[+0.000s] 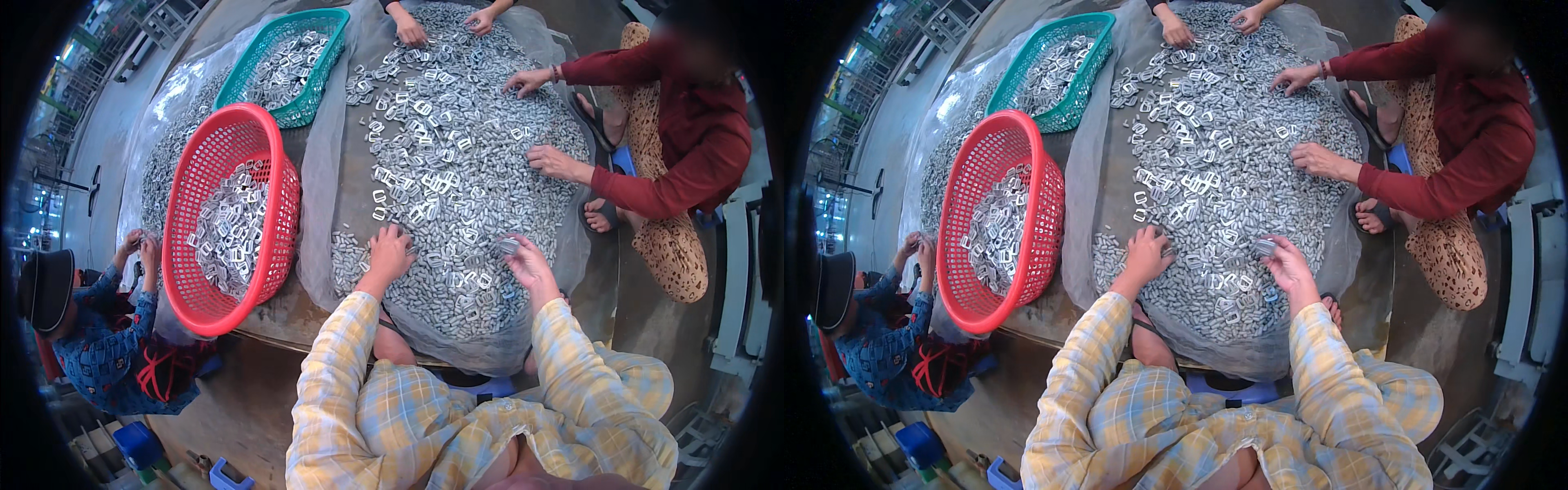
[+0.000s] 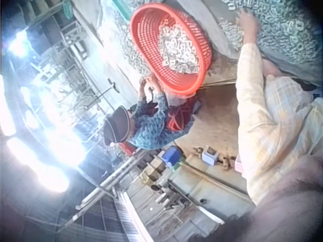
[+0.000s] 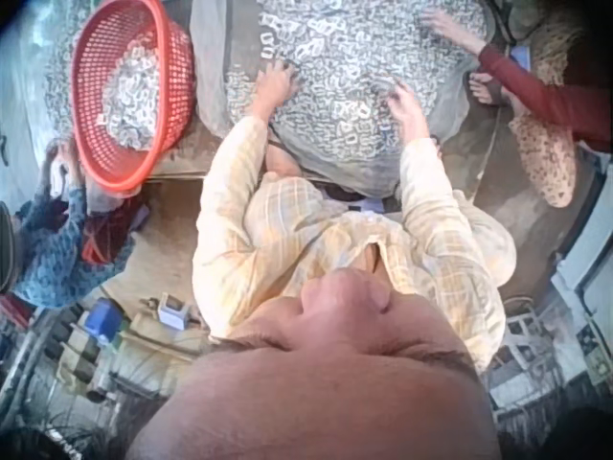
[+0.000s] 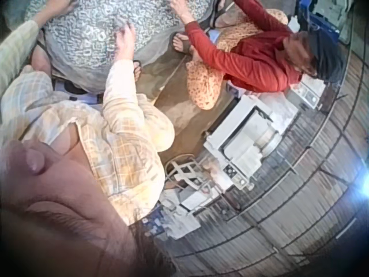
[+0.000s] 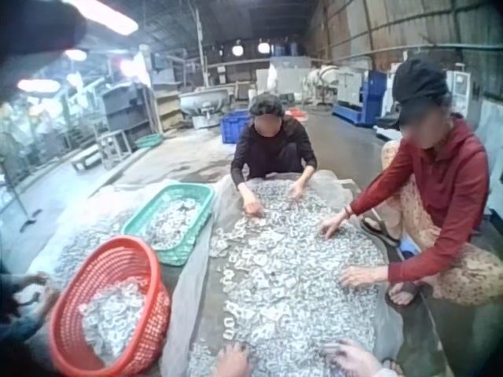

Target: The person sits at a low table and sorts small silver metal parts from a large pile, placing selected pieces into a red basket. Other workers are also sorting similar parts nearby.

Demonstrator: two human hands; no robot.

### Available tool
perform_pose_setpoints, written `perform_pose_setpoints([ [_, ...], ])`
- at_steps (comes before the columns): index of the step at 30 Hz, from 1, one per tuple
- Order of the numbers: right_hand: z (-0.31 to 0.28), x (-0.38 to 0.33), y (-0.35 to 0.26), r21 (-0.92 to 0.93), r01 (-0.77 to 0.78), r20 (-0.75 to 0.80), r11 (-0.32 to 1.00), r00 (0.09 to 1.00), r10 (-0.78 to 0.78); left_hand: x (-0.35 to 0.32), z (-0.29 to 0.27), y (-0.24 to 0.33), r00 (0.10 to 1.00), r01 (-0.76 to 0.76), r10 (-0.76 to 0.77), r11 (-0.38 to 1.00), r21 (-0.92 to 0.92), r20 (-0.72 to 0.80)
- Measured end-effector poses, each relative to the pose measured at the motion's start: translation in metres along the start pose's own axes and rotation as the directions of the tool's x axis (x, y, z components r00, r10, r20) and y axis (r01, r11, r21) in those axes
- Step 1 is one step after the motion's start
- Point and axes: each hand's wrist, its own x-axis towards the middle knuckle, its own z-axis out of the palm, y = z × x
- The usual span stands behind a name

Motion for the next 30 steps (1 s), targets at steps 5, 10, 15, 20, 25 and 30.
perform_pose_setpoints([
  [5,0.005,-0.015,0.001,0.352,-0.143,0.218,0.925,0.974,0.067,-0.016,-0.002,-0.002,0.965,-0.17,0.122,0.965,-0.2,-0.231],
  [10,0.021,-0.017,0.012,0.035,-0.211,0.111,0.977,0.972,0.206,-0.012,0.008,0.009,0.958,-0.285,0.25,0.888,-0.361,-0.142],
  [15,0.03,-0.001,0.037,-0.779,-0.053,-0.138,0.625,0.986,-0.088,-0.012,0.024,0.03,0.924,-0.378,0.361,0.911,-0.164,-0.123],
  [20,0.049,-0.015,0.047,-0.987,0.159,0.154,-0.018,0.916,-0.371,-0.015,0.019,0.021,0.988,-0.152,0.14,0.881,-0.447,-0.061],
  [25,0.034,-0.008,0.052,-0.98,0.191,0.154,0.058,0.909,-0.388,-0.029,-0.026,-0.024,0.948,0.31,-0.245,0.557,-0.77,0.205],
  [30,-0.01,0.03,0.036,-0.827,0.225,-0.072,0.516,0.867,-0.493,-0.042,-0.013,-0.061,0.949,0.281,-0.304,0.935,-0.216,-0.08],
])
